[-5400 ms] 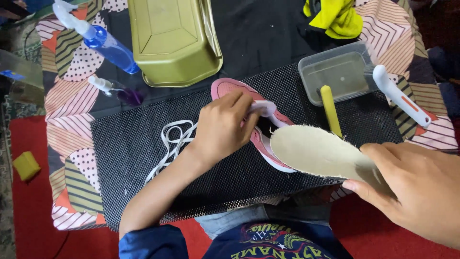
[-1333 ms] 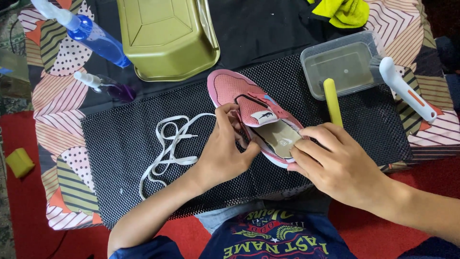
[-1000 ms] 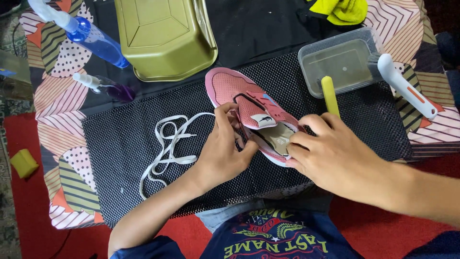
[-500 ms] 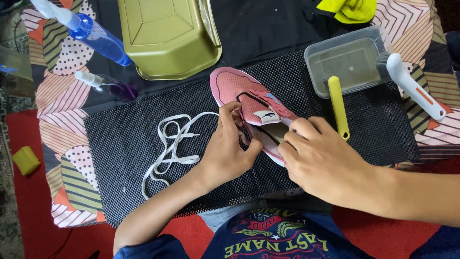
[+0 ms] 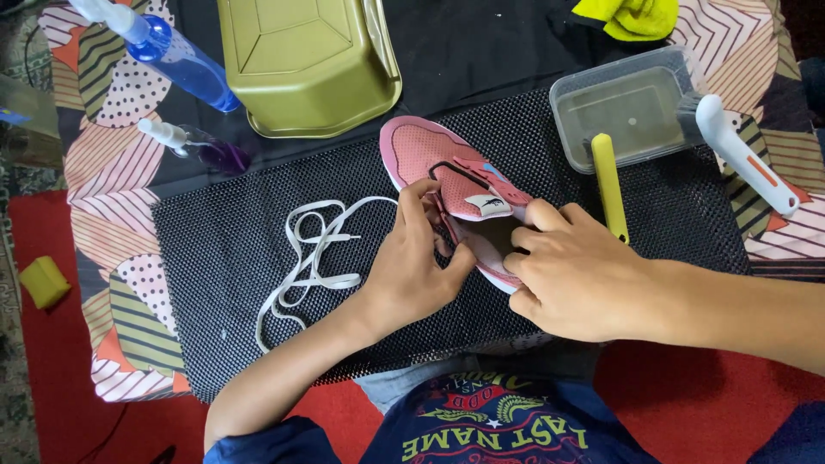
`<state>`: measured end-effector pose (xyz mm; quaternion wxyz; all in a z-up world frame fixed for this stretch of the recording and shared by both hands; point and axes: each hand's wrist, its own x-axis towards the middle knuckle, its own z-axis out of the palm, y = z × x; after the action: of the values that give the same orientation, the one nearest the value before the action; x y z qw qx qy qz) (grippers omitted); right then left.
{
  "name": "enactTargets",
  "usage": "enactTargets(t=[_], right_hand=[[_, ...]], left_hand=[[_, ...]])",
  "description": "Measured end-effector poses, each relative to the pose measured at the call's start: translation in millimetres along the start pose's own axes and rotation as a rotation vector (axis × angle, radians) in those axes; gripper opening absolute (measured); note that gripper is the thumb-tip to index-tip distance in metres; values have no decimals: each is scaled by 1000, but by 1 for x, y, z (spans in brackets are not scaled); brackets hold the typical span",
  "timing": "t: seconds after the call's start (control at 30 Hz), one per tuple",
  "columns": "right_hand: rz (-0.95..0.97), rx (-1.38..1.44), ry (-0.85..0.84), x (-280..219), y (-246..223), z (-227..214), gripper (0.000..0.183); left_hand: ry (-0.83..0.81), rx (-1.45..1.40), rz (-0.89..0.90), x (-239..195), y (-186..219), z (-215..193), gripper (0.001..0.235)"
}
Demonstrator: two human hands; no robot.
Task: The person removes the insole from a pink sneaker, sprays a liquid onto it, and then places it back inside the shoe. They then proceed to thread white shoelaces through the eyelets of the sneaker.
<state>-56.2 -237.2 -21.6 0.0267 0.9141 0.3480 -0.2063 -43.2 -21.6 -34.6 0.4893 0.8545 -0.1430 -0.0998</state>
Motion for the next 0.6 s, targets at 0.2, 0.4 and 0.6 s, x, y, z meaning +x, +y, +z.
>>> enactTargets(t=[0.2,0.4,0.6], right_hand=[[-75,-99,258,-10,-3,-6,31],[83,-219,292,-27,-6,-5,39],[3,68,267,-32,-21,7,32]], left_hand=[[-25,42,-99,1,5,-4,64],[-91,139,-177,5,19,-8,78],[10,144,-38,4,15,-7,68]])
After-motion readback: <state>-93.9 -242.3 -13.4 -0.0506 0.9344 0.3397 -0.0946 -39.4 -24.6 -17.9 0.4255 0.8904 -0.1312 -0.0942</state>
